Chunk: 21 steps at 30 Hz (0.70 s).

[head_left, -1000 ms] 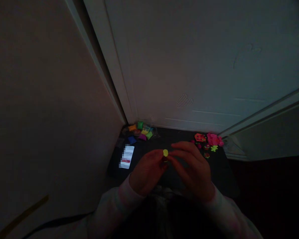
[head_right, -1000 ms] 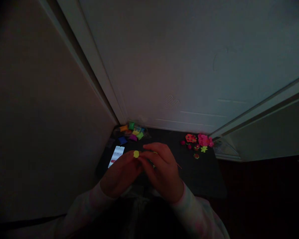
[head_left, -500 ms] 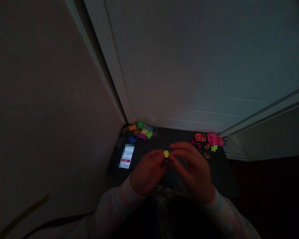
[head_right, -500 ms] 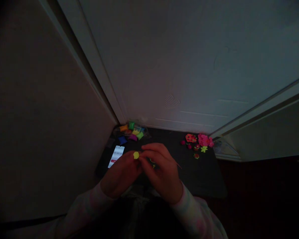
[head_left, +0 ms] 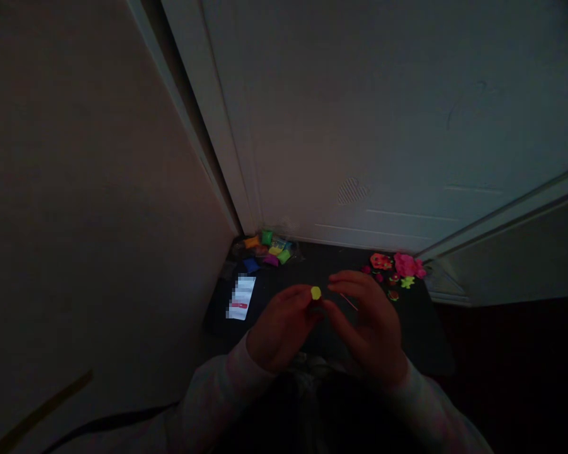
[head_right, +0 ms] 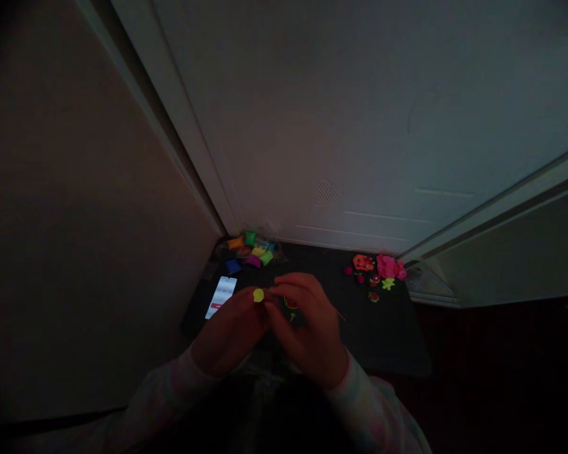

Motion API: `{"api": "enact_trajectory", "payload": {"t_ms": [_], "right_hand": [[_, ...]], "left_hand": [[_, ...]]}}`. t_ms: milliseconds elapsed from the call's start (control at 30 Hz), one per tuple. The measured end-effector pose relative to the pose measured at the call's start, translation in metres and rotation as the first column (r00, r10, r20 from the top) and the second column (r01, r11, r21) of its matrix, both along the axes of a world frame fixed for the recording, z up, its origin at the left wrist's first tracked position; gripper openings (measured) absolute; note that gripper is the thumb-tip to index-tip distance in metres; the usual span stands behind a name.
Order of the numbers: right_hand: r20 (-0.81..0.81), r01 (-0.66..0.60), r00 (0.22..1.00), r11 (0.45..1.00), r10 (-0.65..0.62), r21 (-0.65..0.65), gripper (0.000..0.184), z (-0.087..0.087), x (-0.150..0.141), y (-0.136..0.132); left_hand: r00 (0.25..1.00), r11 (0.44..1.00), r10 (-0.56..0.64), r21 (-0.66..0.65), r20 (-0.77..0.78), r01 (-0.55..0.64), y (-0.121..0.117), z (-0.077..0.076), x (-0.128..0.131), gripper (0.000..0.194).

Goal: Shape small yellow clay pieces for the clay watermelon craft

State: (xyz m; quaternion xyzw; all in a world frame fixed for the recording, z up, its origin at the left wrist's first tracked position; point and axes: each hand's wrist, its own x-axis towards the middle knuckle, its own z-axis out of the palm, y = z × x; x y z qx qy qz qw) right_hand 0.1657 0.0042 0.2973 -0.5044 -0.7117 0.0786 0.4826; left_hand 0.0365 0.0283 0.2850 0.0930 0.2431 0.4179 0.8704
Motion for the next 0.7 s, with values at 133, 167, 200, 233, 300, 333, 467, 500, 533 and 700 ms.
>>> {"api": "enact_trajectory", "payload": {"t_ms": [133, 167, 200, 233, 300, 333, 467, 500, 533, 700], "right_hand": [[0.167, -0.026, 0.986, 0.993, 0.006, 0.118, 0.023, -0.0002, 0.0045, 0.0007], [0.200, -0.034, 0.980, 0.991, 0.008, 0.127, 0.023, 0.0000, 0.0055, 0.0012], [0.223, -0.040, 0.975, 0.990, 0.009, 0.132, 0.023, 0.0001, 0.0065, 0.0018], [0.240, -0.044, 0.971, 0.990, 0.010, 0.135, 0.022, 0.0001, 0.0072, 0.0023], [0.259, -0.054, 0.966, 0.989, 0.018, 0.134, 0.022, -0.0001, 0.0082, 0.0030], [0.262, -0.059, 0.965, 0.989, 0.022, 0.137, 0.022, -0.0002, 0.0083, 0.0031], [0.257, -0.086, 0.965, 0.990, 0.054, 0.112, 0.021, 0.0004, 0.0074, 0.0026], [0.250, -0.091, 0.966, 0.991, 0.062, 0.102, 0.020, 0.0010, 0.0070, 0.0025], [0.240, -0.093, 0.968, 0.991, 0.068, 0.094, 0.019, 0.0017, 0.0066, 0.0023], [0.170, -0.056, 0.984, 0.996, 0.045, 0.064, 0.016, 0.0043, 0.0050, 0.0013]], "left_hand": [[1.000, 0.999, -0.016, 0.036, 0.018, 0.015, 0.0005, 0.0010, 0.0006, 0.004], [1.000, 0.999, -0.018, 0.040, 0.018, 0.017, 0.0006, 0.0011, 0.0007, 0.004], [1.000, 0.999, -0.016, 0.039, 0.013, 0.016, 0.0007, 0.0010, 0.0009, 0.005], [1.000, 0.999, -0.012, 0.036, 0.004, 0.012, 0.0007, 0.0008, 0.0010, 0.005], [1.000, 1.000, -0.002, 0.029, -0.016, 0.003, 0.0006, 0.0002, 0.0011, 0.004], [1.000, 1.000, -0.001, 0.028, -0.026, 0.002, 0.0006, -0.0002, 0.0011, 0.004], [0.997, 1.000, -0.002, 0.027, -0.077, 0.004, 0.0005, -0.0008, 0.0009, 0.006], [0.996, 1.000, -0.001, 0.026, -0.089, 0.004, 0.0005, -0.0007, 0.0008, 0.007], [0.995, 1.000, 0.001, 0.027, -0.098, 0.002, 0.0006, -0.0004, 0.0008, 0.007], [0.990, 0.999, 0.016, 0.045, -0.137, -0.010, 0.0013, 0.0025, 0.0013, 0.007]]}}
